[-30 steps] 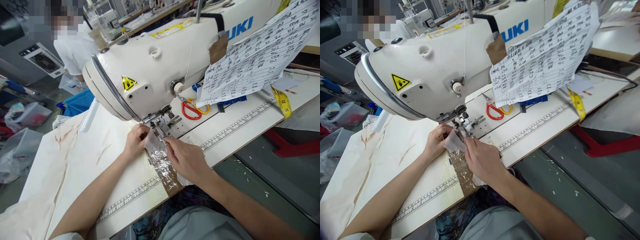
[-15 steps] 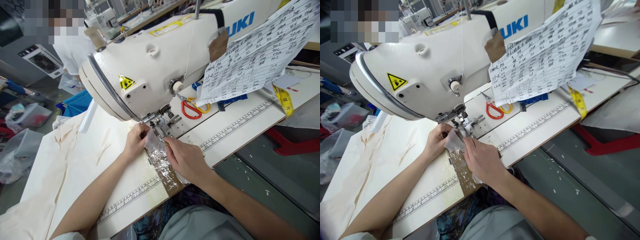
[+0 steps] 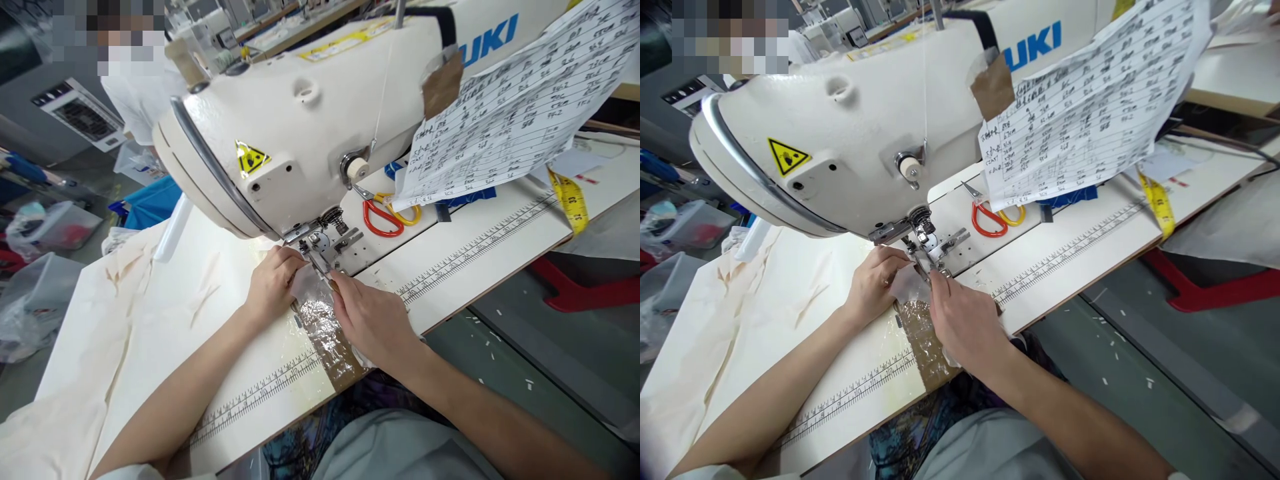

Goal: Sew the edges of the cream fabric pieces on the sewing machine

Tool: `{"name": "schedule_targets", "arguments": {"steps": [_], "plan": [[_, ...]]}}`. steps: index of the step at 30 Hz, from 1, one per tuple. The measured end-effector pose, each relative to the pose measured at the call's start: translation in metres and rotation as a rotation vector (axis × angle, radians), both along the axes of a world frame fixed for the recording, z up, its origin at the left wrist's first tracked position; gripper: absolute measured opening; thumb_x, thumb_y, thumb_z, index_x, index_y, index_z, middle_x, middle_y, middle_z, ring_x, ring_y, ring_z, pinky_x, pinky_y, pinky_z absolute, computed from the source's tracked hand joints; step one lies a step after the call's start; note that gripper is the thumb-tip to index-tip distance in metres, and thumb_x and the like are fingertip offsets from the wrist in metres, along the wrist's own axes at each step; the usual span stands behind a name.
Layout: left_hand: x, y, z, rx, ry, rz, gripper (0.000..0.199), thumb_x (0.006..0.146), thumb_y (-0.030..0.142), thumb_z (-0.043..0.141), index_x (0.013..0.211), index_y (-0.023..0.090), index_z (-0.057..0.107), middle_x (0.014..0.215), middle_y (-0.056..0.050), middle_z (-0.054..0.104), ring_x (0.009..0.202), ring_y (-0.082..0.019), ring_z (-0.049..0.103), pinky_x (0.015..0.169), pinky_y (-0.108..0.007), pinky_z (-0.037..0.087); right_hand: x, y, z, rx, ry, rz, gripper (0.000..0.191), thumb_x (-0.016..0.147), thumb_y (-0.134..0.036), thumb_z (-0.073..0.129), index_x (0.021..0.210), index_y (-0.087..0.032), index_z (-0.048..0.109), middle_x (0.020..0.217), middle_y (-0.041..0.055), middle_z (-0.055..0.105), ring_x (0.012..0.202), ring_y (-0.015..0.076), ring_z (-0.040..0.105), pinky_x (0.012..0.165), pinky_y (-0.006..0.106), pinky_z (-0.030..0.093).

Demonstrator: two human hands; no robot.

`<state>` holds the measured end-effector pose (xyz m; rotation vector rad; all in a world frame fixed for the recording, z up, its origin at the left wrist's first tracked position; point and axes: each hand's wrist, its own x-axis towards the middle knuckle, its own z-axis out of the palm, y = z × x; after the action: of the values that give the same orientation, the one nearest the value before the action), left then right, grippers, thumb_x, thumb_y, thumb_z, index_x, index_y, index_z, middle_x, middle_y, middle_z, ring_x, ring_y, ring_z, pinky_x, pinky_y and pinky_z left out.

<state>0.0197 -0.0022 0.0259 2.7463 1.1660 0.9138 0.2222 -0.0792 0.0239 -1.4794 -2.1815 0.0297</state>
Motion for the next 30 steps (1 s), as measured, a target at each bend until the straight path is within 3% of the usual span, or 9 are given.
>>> {"name": "schedule_targets", "arguments": {"steps": [3,5,8,11,14,18,22,30], "plan": [[-0.003,-0.006,0.008,-0.03,0.095,-0.081,0.019,0.096,0.013,0.046,0.104,0.019,0.062,0.104,-0.009,0.064,0.097,-0.021,0.061,0.079,-0.037,0.057,0.012,-0.02,0.002,0.039,0.104,0.01,0.027,0.099,-0.018,0.042,0.118,-0.011,0.06,0.085,0.0064,0.076,0.058,0.0162,0.068,0.047,0.027,0.039],[-0.005,-0.012,0.013,-0.038,0.166,-0.11,0.03,0.094,0.007,0.04,0.111,0.017,0.062,0.107,-0.011,0.062,0.1,-0.023,0.059,0.082,-0.04,0.058,0.025,-0.04,0.004,-0.029,0.247,0.047,0.02,0.097,-0.017,0.043,0.111,-0.016,0.058,0.078,0.0022,0.074,0.056,0.0142,0.067,0.048,0.025,0.042],[-0.001,-0.022,0.016,-0.013,0.309,-0.056,0.037,0.093,0.005,0.035,0.119,0.013,0.06,0.111,-0.014,0.06,0.098,-0.025,0.056,0.079,-0.042,0.058,0.044,-0.069,0.007,-0.224,0.414,0.136,0.012,0.097,-0.015,0.042,0.103,-0.022,0.051,0.065,-0.005,0.065,0.049,0.0111,0.062,0.05,0.021,0.045],[0.009,-0.03,0.016,0.015,0.403,0.042,0.036,0.093,0.005,0.035,0.117,0.009,0.061,0.112,-0.015,0.059,0.095,-0.026,0.054,0.075,-0.038,0.058,0.056,-0.086,0.007,-0.293,0.434,0.188,0.016,0.098,-0.014,0.038,0.105,-0.023,0.05,0.064,-0.0061,0.061,0.047,0.0101,0.06,0.048,0.019,0.046],[0.02,-0.037,0.015,0.026,0.447,0.105,0.033,0.092,0.004,0.036,0.112,0.006,0.062,0.117,-0.015,0.059,0.1,-0.027,0.052,0.078,-0.036,0.058,0.059,-0.091,0.005,-0.283,0.399,0.202,0.019,0.099,-0.014,0.037,0.111,-0.022,0.05,0.069,-0.0042,0.066,0.053,0.0101,0.064,0.048,0.018,0.046],[0.026,-0.047,0.014,-0.006,0.478,0.163,0.035,0.096,0.008,0.037,0.125,0.001,0.056,0.126,-0.016,0.059,0.111,-0.027,0.051,0.089,-0.038,0.056,0.061,-0.094,0.006,-0.302,0.374,0.241,0.022,0.099,-0.014,0.037,0.115,-0.023,0.05,0.074,-0.0025,0.069,0.057,0.0103,0.066,0.047,0.017,0.046],[0.026,-0.055,0.014,-0.013,0.522,0.142,0.043,0.095,0.008,0.036,0.134,-0.002,0.049,0.137,-0.018,0.054,0.121,-0.029,0.049,0.094,-0.041,0.052,0.061,-0.099,0.006,-0.322,0.365,0.26,0.024,0.098,-0.014,0.039,0.117,-0.024,0.049,0.066,-0.0054,0.064,0.048,0.0099,0.061,0.044,0.017,0.043],[0.021,-0.055,0.014,-0.06,0.433,0.129,0.041,0.095,0.011,0.038,0.131,0.001,0.054,0.137,-0.015,0.057,0.123,-0.028,0.05,0.095,-0.041,0.049,0.066,-0.1,-0.005,-0.453,0.482,0.191,0.02,0.099,-0.02,0.044,0.113,-0.022,0.058,0.066,-0.0032,0.063,0.051,0.0115,0.06,0.045,0.018,0.043]]}}
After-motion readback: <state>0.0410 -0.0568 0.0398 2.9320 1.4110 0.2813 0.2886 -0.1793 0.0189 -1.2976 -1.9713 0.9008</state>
